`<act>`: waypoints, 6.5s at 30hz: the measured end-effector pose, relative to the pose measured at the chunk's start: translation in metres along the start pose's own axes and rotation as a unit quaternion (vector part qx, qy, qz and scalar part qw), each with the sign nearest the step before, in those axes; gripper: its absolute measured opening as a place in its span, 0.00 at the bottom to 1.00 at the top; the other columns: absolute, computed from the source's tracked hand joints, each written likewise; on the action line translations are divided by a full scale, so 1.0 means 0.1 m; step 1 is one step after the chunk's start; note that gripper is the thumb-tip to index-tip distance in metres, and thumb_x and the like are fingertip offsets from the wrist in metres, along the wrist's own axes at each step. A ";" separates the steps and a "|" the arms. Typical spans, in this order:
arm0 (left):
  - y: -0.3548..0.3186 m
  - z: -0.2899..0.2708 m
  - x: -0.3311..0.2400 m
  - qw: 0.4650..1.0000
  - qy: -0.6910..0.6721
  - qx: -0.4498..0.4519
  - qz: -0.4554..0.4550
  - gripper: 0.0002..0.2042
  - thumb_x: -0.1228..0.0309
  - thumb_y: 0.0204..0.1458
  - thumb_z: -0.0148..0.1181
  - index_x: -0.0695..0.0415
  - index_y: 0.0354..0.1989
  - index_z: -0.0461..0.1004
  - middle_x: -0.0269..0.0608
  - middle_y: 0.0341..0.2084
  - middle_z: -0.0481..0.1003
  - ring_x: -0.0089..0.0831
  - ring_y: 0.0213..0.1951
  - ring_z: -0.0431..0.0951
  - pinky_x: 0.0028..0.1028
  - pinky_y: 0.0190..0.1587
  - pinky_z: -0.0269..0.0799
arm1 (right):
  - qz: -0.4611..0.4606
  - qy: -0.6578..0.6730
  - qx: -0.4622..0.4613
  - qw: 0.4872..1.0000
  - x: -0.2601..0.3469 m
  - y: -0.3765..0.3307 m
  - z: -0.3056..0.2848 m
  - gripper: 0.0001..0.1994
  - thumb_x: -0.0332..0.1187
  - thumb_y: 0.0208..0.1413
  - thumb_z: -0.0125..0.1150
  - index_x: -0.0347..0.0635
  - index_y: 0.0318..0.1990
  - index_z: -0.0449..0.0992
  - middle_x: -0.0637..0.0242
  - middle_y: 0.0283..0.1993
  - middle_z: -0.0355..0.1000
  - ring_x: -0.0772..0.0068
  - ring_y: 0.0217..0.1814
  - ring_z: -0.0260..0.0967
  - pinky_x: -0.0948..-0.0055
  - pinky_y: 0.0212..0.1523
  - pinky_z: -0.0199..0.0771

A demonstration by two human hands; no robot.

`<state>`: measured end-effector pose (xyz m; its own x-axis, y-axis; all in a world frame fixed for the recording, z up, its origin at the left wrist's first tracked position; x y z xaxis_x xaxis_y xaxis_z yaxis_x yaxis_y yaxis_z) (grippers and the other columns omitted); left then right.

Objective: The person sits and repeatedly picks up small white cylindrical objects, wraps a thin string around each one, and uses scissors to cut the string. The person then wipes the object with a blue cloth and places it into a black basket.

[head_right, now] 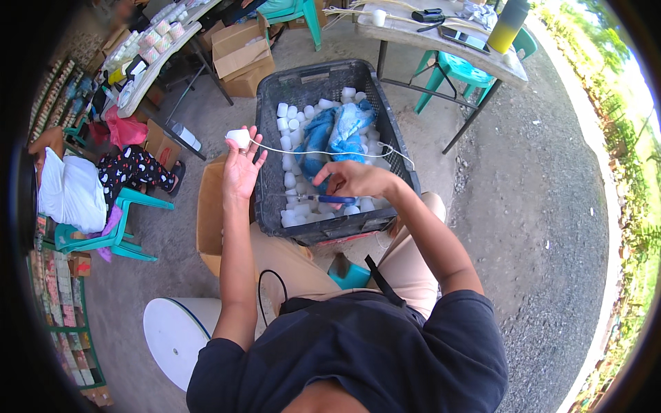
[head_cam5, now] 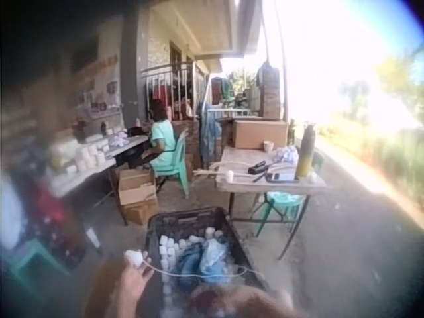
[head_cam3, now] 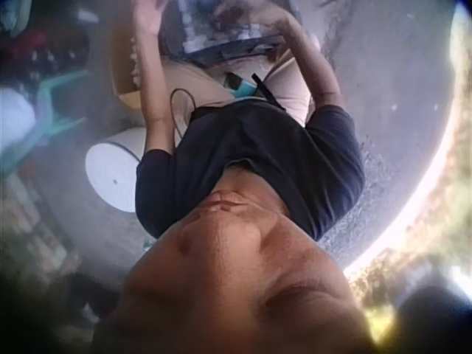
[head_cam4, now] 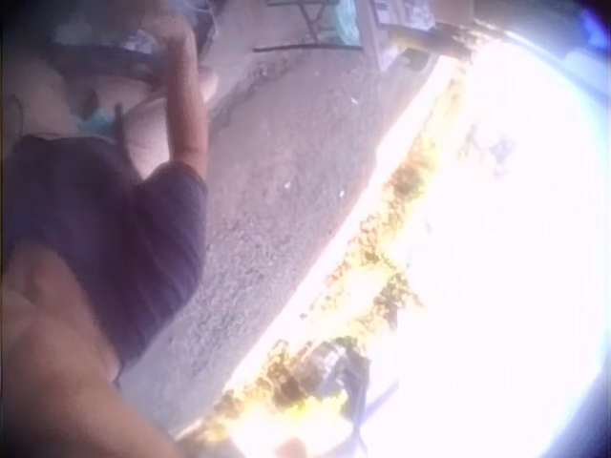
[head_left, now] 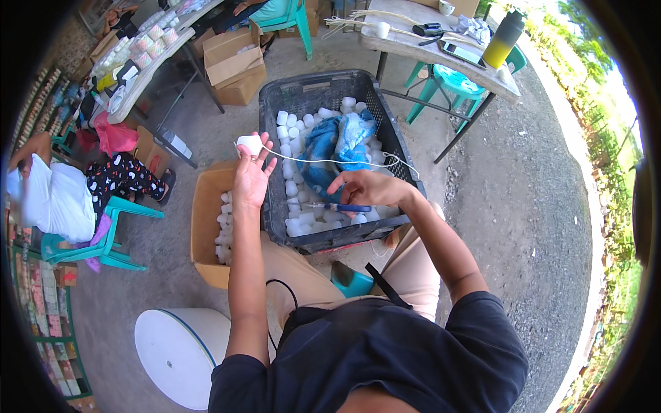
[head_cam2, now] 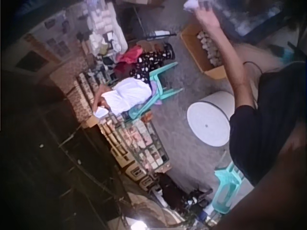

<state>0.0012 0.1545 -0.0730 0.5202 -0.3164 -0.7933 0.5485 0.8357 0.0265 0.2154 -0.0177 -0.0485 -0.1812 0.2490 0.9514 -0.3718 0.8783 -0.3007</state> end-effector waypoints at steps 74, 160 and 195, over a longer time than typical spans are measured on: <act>-0.52 0.72 0.13 0.984 0.134 0.098 0.070 0.26 0.48 0.59 0.47 0.51 0.59 0.55 0.47 0.52 0.71 0.37 0.54 0.70 0.37 0.58 0.55 | -0.234 0.179 -0.253 0.922 0.24 -0.49 0.51 0.21 0.34 0.58 0.60 0.39 0.55 0.62 0.69 0.32 0.69 0.81 0.35 0.67 0.79 0.37 0.68; 1.32 -0.45 1.36 0.380 0.919 0.055 -0.088 0.20 0.67 0.46 0.63 0.61 0.48 0.71 0.54 0.48 0.72 0.49 0.51 0.73 0.38 0.52 0.71 | -0.297 0.313 -0.558 0.709 -0.68 0.80 -1.56 0.04 0.29 0.59 0.48 0.46 0.34 0.70 0.71 0.31 0.64 0.77 0.34 0.61 0.72 0.36 0.66; 0.70 0.76 1.20 0.996 0.082 0.020 -0.023 0.16 0.70 0.61 0.44 0.59 0.55 0.66 0.41 0.52 0.69 0.30 0.52 0.70 0.30 0.57 0.63 | -0.182 -0.407 -0.529 0.722 -0.29 0.86 -1.02 0.21 0.56 0.41 0.59 0.49 0.33 0.76 0.59 0.27 0.72 0.53 0.33 0.70 0.58 0.33 0.67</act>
<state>0.1513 0.1412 -0.1199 0.3824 -0.2738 -0.8825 0.5959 0.8030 0.0091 0.2813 0.0922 -0.0952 -0.8823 -0.0205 0.4702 0.2960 0.7526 0.5881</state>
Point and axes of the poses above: each hand's wrist, its own y-axis towards the middle knuckle, its own z-axis out of the palm, x = y × z, the point moved 2 cm from there along y, towards the middle knuckle
